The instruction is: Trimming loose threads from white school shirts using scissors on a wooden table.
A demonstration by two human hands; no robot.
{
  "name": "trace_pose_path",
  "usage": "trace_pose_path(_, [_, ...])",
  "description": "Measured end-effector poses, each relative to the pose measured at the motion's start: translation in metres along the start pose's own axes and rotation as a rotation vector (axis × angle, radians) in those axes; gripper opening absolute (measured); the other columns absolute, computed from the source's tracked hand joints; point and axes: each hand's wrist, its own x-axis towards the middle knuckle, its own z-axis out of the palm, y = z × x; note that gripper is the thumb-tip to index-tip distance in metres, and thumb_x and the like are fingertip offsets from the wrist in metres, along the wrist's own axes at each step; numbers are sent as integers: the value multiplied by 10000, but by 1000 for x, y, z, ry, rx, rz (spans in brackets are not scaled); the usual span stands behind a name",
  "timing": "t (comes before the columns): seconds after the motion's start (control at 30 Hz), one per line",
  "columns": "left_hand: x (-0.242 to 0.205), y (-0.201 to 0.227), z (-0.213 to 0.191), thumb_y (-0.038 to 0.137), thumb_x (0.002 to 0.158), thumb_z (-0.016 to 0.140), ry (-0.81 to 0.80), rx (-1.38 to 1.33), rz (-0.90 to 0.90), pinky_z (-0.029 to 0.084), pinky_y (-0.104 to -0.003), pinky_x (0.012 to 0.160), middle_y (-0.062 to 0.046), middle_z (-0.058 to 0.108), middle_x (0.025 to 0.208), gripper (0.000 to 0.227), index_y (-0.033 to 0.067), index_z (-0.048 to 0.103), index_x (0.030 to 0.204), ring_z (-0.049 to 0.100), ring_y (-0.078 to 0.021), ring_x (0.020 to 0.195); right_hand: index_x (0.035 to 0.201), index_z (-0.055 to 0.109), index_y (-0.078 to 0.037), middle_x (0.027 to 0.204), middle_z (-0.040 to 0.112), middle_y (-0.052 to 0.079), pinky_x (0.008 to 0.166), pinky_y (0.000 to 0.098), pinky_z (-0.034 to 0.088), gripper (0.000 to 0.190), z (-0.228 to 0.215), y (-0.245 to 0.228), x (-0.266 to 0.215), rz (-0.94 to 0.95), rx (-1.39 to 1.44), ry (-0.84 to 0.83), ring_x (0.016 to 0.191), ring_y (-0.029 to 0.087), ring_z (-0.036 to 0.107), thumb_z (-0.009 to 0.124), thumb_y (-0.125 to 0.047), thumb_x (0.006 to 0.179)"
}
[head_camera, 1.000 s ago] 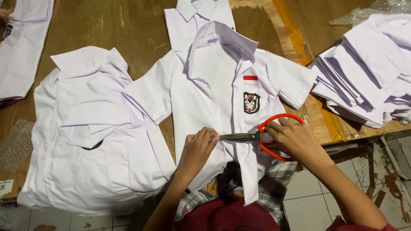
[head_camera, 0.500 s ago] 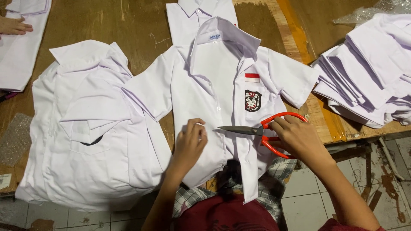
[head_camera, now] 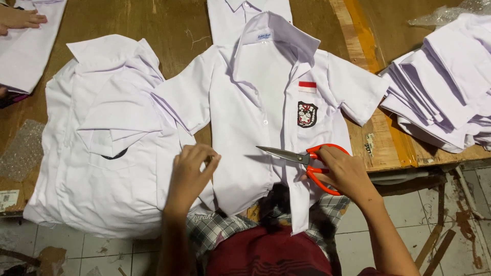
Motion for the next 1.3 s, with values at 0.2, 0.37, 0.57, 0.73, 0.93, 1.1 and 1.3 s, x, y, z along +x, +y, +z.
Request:
trace_pose_path(0.2, [-18,19,37,328,1021,587,-114,-128,277,422,-337,783,90,683,993,168,217,683,939,604,-162,1011,1051,620,-218,827,641,-36,603,286,558,407,-6,-8,-1,-61,40,104,865,158,678,747,-531,824])
trace_pose_path(0.37, [-21,37,56,296,1026,588,-203,-83,460,381,-383,881,60,642,999,139,205,672,964,562,-169,1064,1049,596,-202,834,622,-30,637,280,544,425,13,11,-2,-108,24,108,885,172,684,764,-503,799])
trace_pose_path(0.57, [-13,34,80,314,982,615,-139,27,621,393,-420,906,33,607,1170,153,233,669,1100,526,-203,1171,1054,580,-205,840,625,-24,665,321,553,429,23,22,-9,-54,99,93,894,194,690,765,-497,801])
trace_pose_path(0.73, [41,9,57,348,1019,581,-68,49,210,448,-463,888,-54,557,1141,248,152,626,1164,522,-273,1135,1063,602,-194,825,662,13,716,403,556,421,32,40,13,108,202,128,890,254,700,816,-430,788])
trace_pose_path(0.93, [116,-13,37,266,1025,578,19,171,-23,421,-487,963,-105,418,1309,370,71,509,1332,434,-305,1222,1115,585,-227,906,683,-11,767,467,538,346,52,89,84,307,217,234,920,280,694,797,-328,862])
trace_pose_path(1.1, [175,-19,52,394,1020,615,79,278,-85,453,-474,906,-131,467,1272,521,31,503,1377,460,-284,1176,1123,571,-143,1074,683,26,811,575,549,382,42,88,151,285,213,315,1162,289,591,813,-180,829])
trace_pose_path(1.3, [213,-37,63,324,1008,633,185,392,113,373,-482,990,-150,506,1349,481,27,548,1376,411,-303,1303,1359,530,-111,1260,666,97,880,518,527,672,54,97,201,86,42,293,1278,332,512,855,-152,773])
